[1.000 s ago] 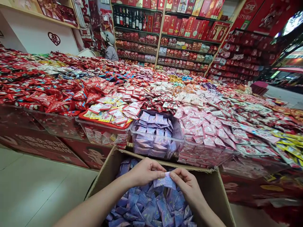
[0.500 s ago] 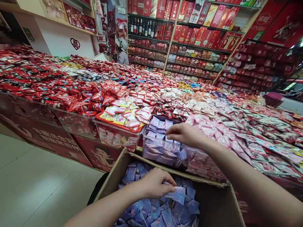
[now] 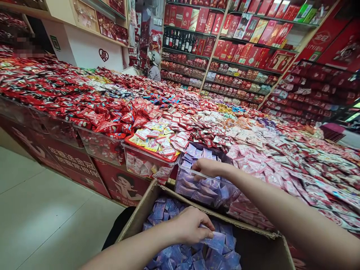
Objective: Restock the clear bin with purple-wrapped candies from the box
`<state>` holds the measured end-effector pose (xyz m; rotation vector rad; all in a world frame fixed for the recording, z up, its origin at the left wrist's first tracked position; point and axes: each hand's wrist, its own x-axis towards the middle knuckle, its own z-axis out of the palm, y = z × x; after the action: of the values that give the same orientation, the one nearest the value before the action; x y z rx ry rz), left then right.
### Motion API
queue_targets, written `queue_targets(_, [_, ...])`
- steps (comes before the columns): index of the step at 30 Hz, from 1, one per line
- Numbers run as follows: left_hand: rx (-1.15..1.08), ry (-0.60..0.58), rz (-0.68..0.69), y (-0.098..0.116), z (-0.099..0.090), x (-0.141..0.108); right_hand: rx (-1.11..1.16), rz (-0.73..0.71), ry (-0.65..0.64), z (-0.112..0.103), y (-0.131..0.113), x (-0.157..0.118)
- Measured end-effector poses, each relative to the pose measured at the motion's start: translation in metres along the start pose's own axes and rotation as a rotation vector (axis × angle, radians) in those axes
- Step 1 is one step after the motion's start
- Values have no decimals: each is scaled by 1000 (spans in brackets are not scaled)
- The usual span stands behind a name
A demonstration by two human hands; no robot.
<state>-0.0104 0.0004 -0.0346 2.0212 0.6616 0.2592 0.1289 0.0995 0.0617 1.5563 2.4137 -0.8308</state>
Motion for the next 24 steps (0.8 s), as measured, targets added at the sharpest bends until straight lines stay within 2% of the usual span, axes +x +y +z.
queue_targets(4, [6,-7,1,2,0,-1,87,1,0,-2,6,-4])
queue_targets(10, [15,-30,27,6,-1,-1,188,-17,-132,2,9,-1])
queue_targets(15, [38,-28,10,7,-2,-3,161,-52,-200,1,7,1])
queue_targets(20, [44,-30,32,5,-1,-2,72,-45,-209,-1,4,3])
queue_targets(24, [51,-28,29,5,-1,-2,113,-51,-188,2,2,2])
